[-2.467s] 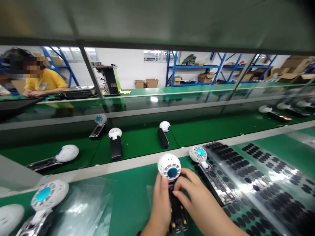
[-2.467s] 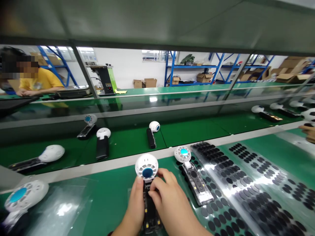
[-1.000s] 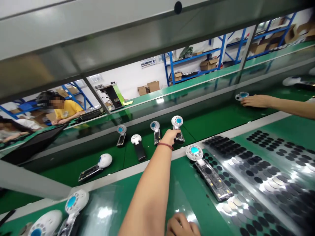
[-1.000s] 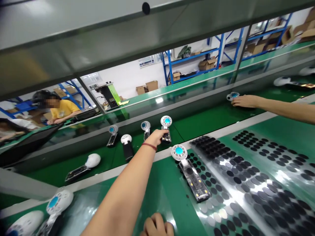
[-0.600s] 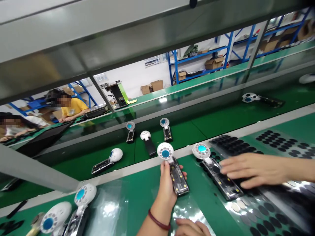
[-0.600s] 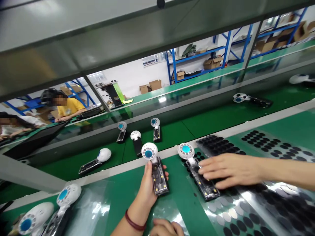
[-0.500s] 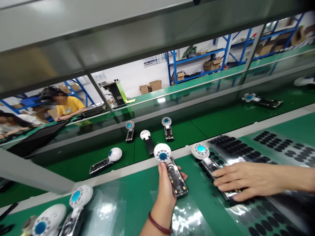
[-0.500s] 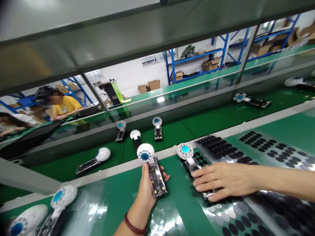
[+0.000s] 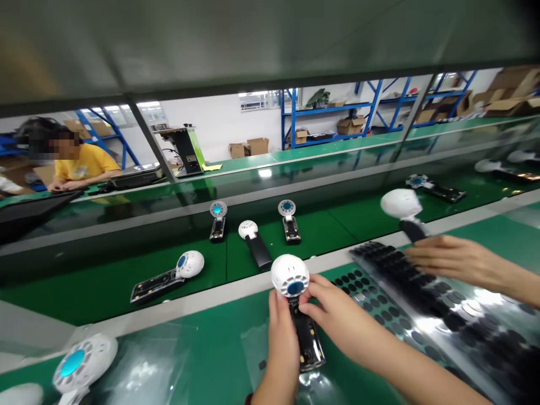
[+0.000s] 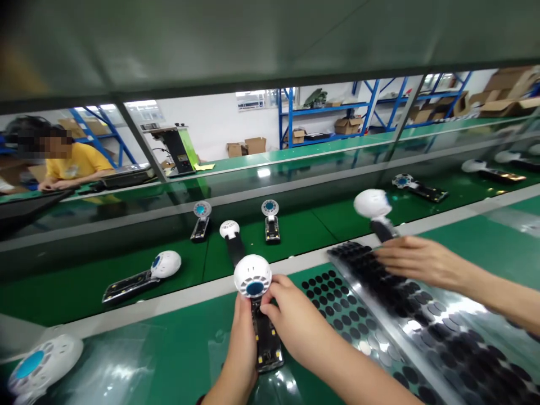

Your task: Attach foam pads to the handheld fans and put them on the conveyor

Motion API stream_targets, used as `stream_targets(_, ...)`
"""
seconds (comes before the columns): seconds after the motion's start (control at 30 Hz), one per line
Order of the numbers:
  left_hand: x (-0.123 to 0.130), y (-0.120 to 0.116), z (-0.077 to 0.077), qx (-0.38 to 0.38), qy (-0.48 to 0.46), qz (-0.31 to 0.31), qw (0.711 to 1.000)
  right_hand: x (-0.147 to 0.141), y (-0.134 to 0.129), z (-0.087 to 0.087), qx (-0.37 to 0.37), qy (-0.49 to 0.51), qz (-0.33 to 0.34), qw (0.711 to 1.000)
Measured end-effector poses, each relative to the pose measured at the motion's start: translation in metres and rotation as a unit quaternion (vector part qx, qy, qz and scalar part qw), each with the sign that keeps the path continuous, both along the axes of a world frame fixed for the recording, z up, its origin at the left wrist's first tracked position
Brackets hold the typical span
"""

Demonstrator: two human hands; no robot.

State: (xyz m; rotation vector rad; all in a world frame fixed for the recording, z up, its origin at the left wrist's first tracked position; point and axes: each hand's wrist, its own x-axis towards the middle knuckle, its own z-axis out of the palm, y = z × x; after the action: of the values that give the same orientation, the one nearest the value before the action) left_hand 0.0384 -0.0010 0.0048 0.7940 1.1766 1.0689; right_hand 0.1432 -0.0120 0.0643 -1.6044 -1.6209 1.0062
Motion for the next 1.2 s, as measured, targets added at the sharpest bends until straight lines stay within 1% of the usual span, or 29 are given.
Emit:
stream_targets(0.1, 0.001, 0.0, 0.001, -0.005, 0.013, 0.001, 1.0, 0.004, 0.001, 0.001, -0.007, -0.016, -0.001, 1.0)
stream_targets(0.2, 0.001, 0.0, 0.0, -0.004, 0.028, 0.0, 1.0, 0.001, -0.001, 0.0, -0.013, -0.024, -0.004, 1.0)
stream_targets(0.43, 0.002, 0.0, -0.005, -0.005, 0.028, -0.004, 1.0, -0.003, -0.001, 0.0, -0.038, -0.047, -0.015, 0.998)
stream_targets(0.57, 0.001, -0.001, -0.004, -0.001, 0.034, 0.0, 0.999, -0.004, -0.002, -0.003, -0.028, -0.055, -0.02, 0.998)
stream_targets(0.83, -0.001, -0.002, 0.002, -0.004, 0.048, -0.034, 0.998, -0.006, -0.007, -0.015, 0.014, -0.042, -0.051, 0.998)
stream_targets(0.97, -0.001, -0.002, 0.007, -0.017, 0.048, -0.044, 0.998, -0.007, -0.009, -0.018, 0.02, -0.032, -0.055, 0.998)
stream_targets(1.1, -0.002, -0.001, 0.003, -0.012, 0.045, -0.04, 0.998, -0.005, -0.008, -0.027, 0.019, 0.01, -0.075, 0.997)
stream_targets(1.13, -0.002, 0.0, 0.002, -0.012, 0.04, -0.038, 0.998, -0.003, -0.007, -0.03, 0.011, 0.043, -0.084, 0.995)
stream_targets(1.2, -0.002, 0.0, -0.001, -0.013, 0.029, -0.042, 0.999, 0.0, -0.004, -0.035, -0.028, 0.149, -0.083, 0.985)
